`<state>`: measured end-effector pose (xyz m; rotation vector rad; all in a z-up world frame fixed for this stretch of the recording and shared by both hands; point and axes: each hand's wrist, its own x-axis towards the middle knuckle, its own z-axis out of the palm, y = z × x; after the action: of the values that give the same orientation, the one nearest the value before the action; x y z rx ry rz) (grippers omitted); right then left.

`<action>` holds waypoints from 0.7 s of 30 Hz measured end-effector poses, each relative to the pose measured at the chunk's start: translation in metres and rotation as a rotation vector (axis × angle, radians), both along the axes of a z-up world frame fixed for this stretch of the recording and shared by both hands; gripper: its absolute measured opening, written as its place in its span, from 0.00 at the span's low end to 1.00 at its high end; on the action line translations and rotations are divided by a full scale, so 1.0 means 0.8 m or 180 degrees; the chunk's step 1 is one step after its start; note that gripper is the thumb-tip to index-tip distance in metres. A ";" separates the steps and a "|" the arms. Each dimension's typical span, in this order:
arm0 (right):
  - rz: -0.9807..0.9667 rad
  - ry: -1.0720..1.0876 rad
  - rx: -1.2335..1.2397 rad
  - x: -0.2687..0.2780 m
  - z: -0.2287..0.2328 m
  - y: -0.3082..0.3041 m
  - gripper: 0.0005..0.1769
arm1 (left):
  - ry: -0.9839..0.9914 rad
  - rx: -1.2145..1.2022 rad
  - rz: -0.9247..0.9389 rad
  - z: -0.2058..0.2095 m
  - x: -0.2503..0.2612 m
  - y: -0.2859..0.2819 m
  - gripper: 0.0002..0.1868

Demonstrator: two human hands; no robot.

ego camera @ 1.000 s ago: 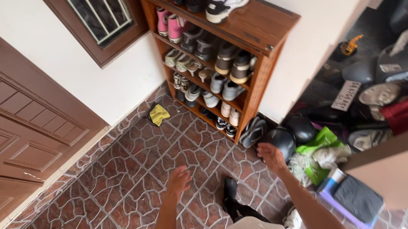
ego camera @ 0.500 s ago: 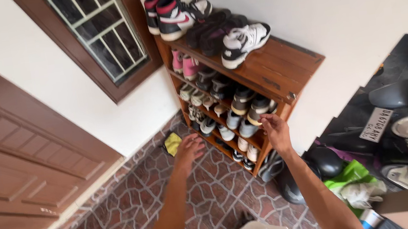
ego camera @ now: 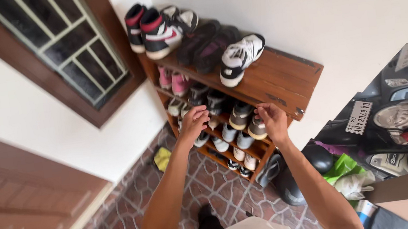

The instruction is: The person removes several pairs of shoes from a wooden shoe rack and places them on the floor. After arranging the shoes, the person wipes the top surface of the shoe rack with a yellow cloth.

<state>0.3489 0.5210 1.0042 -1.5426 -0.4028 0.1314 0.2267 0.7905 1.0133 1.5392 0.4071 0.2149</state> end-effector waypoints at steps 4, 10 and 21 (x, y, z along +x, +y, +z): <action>-0.0281 0.0033 0.0091 0.034 0.023 0.043 0.14 | -0.0184 0.0136 -0.0334 0.029 0.059 0.048 0.27; -0.0457 0.1205 0.0084 0.091 0.053 0.103 0.35 | -0.0257 0.0031 -0.0742 0.051 0.153 0.087 0.26; -0.0273 0.1683 0.0205 0.129 0.077 0.156 0.50 | 0.0256 -0.0145 -0.0869 0.062 0.259 0.063 0.34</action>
<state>0.4519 0.6458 1.0657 -1.3950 0.0774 0.4428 0.4336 0.8407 1.0627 1.5435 0.2589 -0.0688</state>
